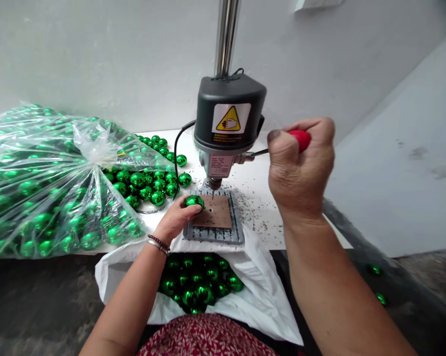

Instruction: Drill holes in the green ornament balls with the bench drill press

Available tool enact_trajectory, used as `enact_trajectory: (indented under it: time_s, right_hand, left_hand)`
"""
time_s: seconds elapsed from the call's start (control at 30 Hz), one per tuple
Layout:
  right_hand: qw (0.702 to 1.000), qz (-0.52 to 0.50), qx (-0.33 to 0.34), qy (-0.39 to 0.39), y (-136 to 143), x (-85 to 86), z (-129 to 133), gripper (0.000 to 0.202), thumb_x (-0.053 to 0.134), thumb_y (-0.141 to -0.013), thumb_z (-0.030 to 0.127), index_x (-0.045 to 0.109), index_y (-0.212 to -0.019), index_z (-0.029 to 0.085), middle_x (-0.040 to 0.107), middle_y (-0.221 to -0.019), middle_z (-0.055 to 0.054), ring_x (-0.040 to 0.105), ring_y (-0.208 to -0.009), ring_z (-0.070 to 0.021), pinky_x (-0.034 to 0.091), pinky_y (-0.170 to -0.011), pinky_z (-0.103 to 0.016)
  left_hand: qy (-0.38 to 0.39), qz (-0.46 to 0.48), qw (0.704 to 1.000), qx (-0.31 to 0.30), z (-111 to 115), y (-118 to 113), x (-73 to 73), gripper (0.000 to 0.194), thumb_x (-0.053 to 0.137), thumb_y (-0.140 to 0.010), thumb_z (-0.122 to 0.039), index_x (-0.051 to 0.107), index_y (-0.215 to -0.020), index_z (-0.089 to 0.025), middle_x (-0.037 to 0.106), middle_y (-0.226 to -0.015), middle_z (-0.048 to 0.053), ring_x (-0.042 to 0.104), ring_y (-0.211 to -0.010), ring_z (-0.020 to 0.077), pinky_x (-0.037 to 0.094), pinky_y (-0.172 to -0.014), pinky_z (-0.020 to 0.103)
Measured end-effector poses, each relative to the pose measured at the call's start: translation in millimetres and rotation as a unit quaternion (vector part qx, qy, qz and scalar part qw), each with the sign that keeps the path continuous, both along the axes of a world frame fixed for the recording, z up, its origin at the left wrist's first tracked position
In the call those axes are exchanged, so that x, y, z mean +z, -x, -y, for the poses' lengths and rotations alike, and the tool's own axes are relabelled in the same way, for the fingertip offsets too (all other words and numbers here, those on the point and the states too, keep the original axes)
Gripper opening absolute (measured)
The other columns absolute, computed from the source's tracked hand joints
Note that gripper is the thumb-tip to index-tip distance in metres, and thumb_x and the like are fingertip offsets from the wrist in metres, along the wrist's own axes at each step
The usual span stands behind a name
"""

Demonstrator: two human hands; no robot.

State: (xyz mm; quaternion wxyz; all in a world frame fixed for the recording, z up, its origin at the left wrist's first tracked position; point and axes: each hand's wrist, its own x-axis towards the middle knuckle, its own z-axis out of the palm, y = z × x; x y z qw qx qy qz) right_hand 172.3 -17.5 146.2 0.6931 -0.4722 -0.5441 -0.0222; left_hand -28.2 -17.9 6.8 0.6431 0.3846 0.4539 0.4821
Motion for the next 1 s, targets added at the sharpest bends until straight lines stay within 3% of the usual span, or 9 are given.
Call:
enact_trajectory:
  time_s: [0.1, 0.2, 0.4, 0.6, 0.73, 1.0]
  right_hand:
    - [1.0, 0.008, -0.014, 0.007, -0.4, -1.3, 0.3, 0.017, 0.057, -0.083, 0.033, 0.048, -0.082, 0.019, 0.051, -0.076, 0.003, 0.046, -0.067, -0.0056, 0.044, -0.062, -0.021]
    - [0.999, 0.021, -0.018, 0.017, -1.3, -1.8, 0.1, 0.018, 0.057, -0.084, 0.034, 0.047, -0.083, 0.019, 0.049, -0.077, 0.003, 0.046, -0.069, -0.0057, 0.045, -0.064, -0.021]
    - [0.998, 0.052, -0.029, 0.015, -3.4, -2.7, -0.7, 0.018, 0.053, -0.088, 0.035, 0.045, -0.084, 0.02, 0.049, -0.079, 0.003, 0.049, -0.072, -0.0056, 0.049, -0.07, -0.023]
    - [0.997, 0.076, -0.013, 0.02, -6.4, -4.4, -1.1, 0.02, 0.05, -0.092, 0.04, 0.046, -0.087, 0.02, 0.05, -0.084, 0.002, 0.053, -0.079, -0.0066, 0.051, -0.074, -0.024]
    - [0.999, 0.046, -0.006, 0.013, -3.9, -2.3, 0.3, 0.017, 0.054, -0.089, 0.033, 0.043, -0.084, 0.02, 0.047, -0.079, 0.004, 0.051, -0.075, -0.0055, 0.051, -0.073, -0.023]
    - [0.998, 0.05, 0.026, 0.028, -6.1, -4.4, -0.3, 0.016, 0.052, -0.091, 0.034, 0.045, -0.09, 0.02, 0.052, -0.088, 0.002, 0.054, -0.087, -0.0071, 0.053, -0.087, -0.027]
  left_hand:
    - [-0.091, -0.199, 0.976, 0.015, -5.6, -0.1, -1.6, 0.054, 0.082, -0.064, -0.032, 0.067, -0.113, -0.017, 0.071, -0.106, 0.005, 0.063, -0.097, 0.0208, 0.049, -0.094, 0.035]
    - [-0.137, -0.318, 0.938, -0.014, -11.2, -1.3, -2.6, 0.054, 0.077, -0.07, -0.039, 0.066, -0.119, -0.018, 0.071, -0.112, 0.005, 0.062, -0.105, 0.0243, 0.046, -0.1, 0.038]
    - [-0.136, -0.381, 0.913, -0.052, -17.5, -10.8, -4.0, 0.053, 0.067, -0.077, -0.044, 0.064, -0.124, -0.019, 0.072, -0.113, 0.004, 0.063, -0.107, 0.0237, 0.048, -0.098, 0.034]
    - [-0.14, -0.409, 0.899, -0.062, -20.1, -14.6, -5.3, 0.058, 0.071, -0.074, -0.042, 0.063, -0.129, -0.022, 0.073, -0.112, 0.002, 0.065, -0.104, 0.0228, 0.049, -0.097, 0.034]
    - [-0.146, -0.449, 0.878, -0.078, -21.9, -16.5, -1.6, 0.063, 0.074, -0.072, -0.038, 0.062, -0.132, -0.023, 0.074, -0.104, 0.003, 0.067, -0.096, 0.0229, 0.051, -0.091, 0.035]
    - [-0.207, -0.602, 0.765, -0.1, -15.9, -33.5, 13.5, 0.064, 0.079, -0.069, -0.037, 0.064, -0.13, -0.027, 0.068, -0.128, 0.007, 0.056, -0.118, 0.0348, 0.039, -0.105, 0.052]
